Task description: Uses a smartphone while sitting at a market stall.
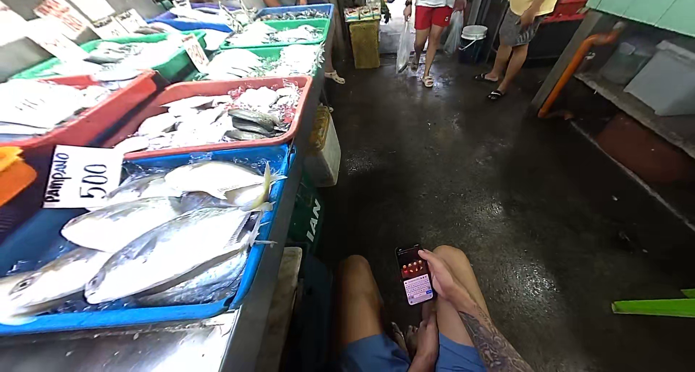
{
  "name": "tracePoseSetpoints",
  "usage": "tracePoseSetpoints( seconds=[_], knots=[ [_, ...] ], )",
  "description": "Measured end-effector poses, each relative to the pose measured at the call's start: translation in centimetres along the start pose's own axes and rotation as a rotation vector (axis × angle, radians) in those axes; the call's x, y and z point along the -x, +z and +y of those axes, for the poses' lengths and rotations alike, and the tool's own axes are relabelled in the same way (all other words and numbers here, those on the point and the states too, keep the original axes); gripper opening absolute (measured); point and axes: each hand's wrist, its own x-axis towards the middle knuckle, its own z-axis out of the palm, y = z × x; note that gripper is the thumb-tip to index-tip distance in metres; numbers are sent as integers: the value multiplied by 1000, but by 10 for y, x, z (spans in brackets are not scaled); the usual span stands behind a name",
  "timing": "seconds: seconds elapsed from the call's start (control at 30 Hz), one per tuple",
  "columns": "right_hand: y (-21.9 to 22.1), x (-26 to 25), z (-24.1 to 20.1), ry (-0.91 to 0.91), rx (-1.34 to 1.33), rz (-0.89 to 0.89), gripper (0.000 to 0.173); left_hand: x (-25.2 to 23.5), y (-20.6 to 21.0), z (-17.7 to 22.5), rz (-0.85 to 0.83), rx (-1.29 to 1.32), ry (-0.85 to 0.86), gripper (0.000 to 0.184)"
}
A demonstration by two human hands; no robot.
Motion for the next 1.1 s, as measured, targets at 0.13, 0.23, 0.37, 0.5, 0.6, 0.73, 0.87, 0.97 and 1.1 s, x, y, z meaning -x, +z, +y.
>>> tracePoseSetpoints(
  seconds=[0.13,0.23,0.37,0.5,0.6,0.73,0.87,0.97,1.1],
  knots=[
    [1,1,0,10,2,2,40,6,-1,5,-1,0,0,58],
    [0,1,0,-28,40,0,42,-1,0,-1,-8,-21,22,61],
    [0,0,0,-43,57,-10,43,-13,2,-10,-14,-25,33,64],
    [0,-2,-2,-33,28,-34,52,-14,2,-9,-19,-22,30,65],
    [2,1,-3,-9,41,-32,55,-15,2,-11,-21,-26,30,65],
    [5,3,-5,2,41,-41,57,-16,2,-11,-25,-32,43,65],
    [6,2,-8,-20,56,-58,61,-18,2,-13,-23,-11,20,65],
    [3,-1,-3,0,74,-66,63,-19,2,-14,-26,-8,29,65],
    [4,1,-4,-7,80,-67,62,-17,2,-12,-24,-24,43,64]
  ],
)
